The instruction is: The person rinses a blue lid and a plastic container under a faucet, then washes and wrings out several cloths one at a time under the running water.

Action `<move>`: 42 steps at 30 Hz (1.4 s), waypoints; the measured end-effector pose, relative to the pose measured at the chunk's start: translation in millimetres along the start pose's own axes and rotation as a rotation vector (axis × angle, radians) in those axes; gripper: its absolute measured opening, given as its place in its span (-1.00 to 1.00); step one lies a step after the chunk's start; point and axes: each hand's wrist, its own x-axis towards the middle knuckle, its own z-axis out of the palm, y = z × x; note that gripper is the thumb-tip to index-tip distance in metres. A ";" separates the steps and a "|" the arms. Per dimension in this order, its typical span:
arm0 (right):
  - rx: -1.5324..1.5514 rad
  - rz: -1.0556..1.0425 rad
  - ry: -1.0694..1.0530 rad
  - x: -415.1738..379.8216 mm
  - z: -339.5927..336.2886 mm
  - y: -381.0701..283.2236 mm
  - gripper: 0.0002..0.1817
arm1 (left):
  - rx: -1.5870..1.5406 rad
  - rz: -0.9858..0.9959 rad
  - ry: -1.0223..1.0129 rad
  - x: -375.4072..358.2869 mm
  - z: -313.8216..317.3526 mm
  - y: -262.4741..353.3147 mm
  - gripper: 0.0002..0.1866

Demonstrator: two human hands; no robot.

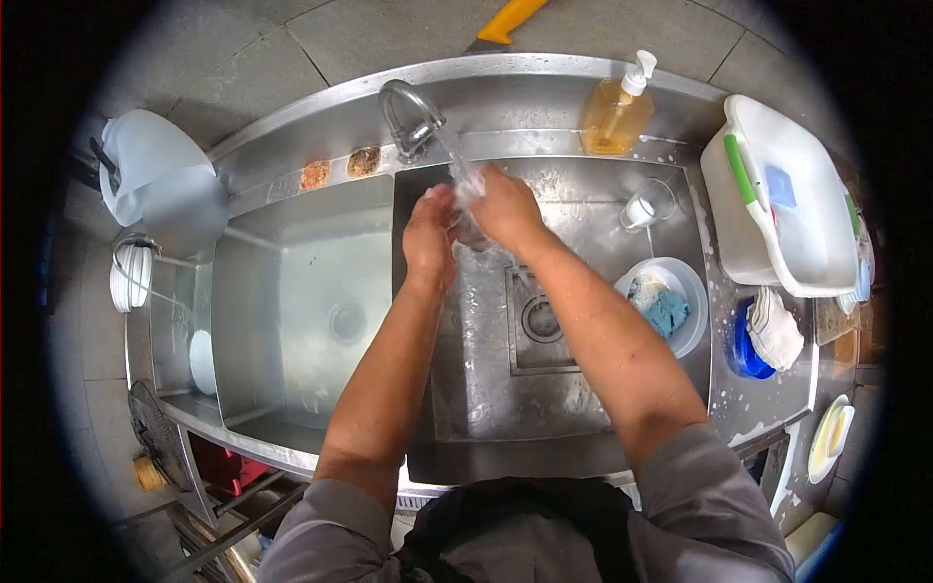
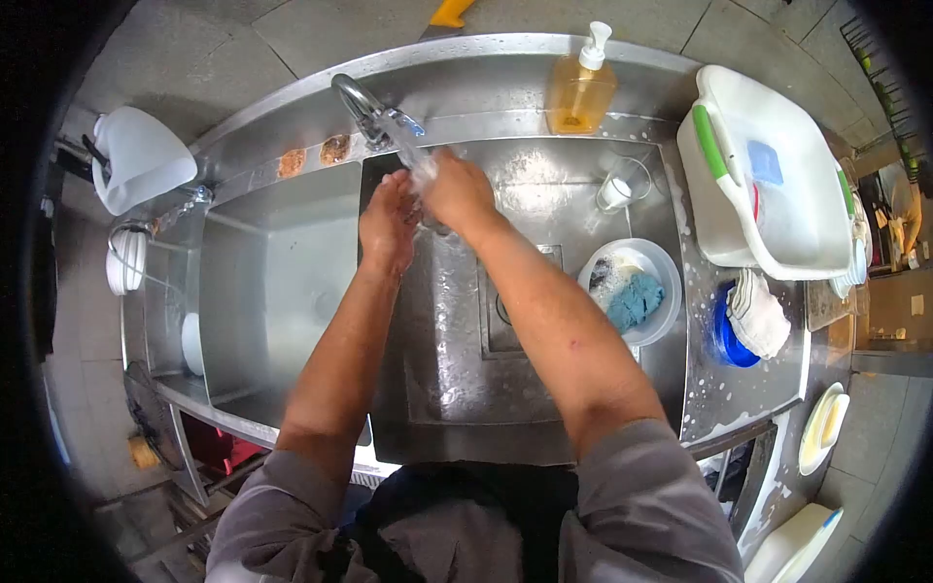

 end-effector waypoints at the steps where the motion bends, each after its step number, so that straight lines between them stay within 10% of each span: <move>1: -0.150 -0.126 -0.130 2.3 -2.8 -5.2 -0.61 | 0.006 -0.008 0.002 -3.9 4.5 -1.3 -0.49; 5: 0.038 -0.188 -0.128 -4.8 -19.1 -21.8 -0.66 | -0.333 -0.492 -0.055 4.0 25.0 4.3 -0.27; 7: 0.174 -0.288 -0.160 -5.2 -19.7 10.2 -0.59 | -0.596 -0.278 -0.371 32.2 20.2 6.0 -0.42; 10: 1.499 0.525 -0.421 -19.6 -23.6 35.9 -0.40 | -0.003 0.270 -0.167 15.1 46.8 30.4 -0.81; 13: 2.031 0.354 -0.358 -15.7 14.6 37.6 -0.45 | 0.713 0.699 -0.142 -13.3 58.8 26.1 -0.82; 15: 2.031 0.341 -0.179 -4.7 33.7 45.7 -0.50 | 0.698 1.175 -0.165 -13.1 51.6 1.7 -0.79; 17: 1.472 0.315 0.087 -7.2 34.7 33.9 -0.64 | 0.245 0.483 0.173 -26.4 55.7 -10.3 -0.79; 21: 0.649 -0.085 0.186 -14.9 22.5 29.0 -0.67 | -0.349 -0.077 -0.092 14.8 8.5 -29.0 -0.75; 23: -0.063 -0.631 -0.108 -21.4 -2.5 12.2 -0.59 | -0.357 -0.316 -0.250 16.8 -11.2 -43.7 -0.69; 24: -0.190 -0.538 -0.370 -21.3 -10.5 0.5 -0.56 | -0.443 -0.482 -0.344 15.0 -20.7 -48.0 -0.65; 25: -0.176 -0.553 -0.377 -19.2 -18.0 -6.6 -0.56 | -0.528 -0.640 -0.442 14.5 -27.7 -45.1 -0.62; 26: -0.171 -0.484 -0.438 -16.8 -24.9 -10.0 -0.53 | -0.374 -0.274 -0.775 0.4 -26.5 -16.8 -0.59; 27: -0.170 -0.416 -0.495 -12.4 -32.0 -13.0 -0.50 | -0.329 -0.498 -0.527 39.0 -43.8 -48.8 -0.53; 30: 0.123 -0.201 -0.229 13.7 -15.4 30.5 -0.44 | -0.088 -0.306 0.107 31.0 -17.2 -4.6 -0.63; 35: 0.153 -0.059 -0.131 -7.0 22.8 39.7 -0.50 | 0.104 -0.121 -0.015 4.8 11.7 -9.2 -0.81; 37: 0.890 0.173 -0.314 -16.4 28.9 46.1 -0.55 | 0.032 -0.090 0.038 8.3 9.2 -13.5 -0.81; 42: 0.658 0.353 0.069 -20.9 33.4 57.6 -0.68 | 0.009 -0.114 0.036 -7.2 16.6 -25.8 -0.70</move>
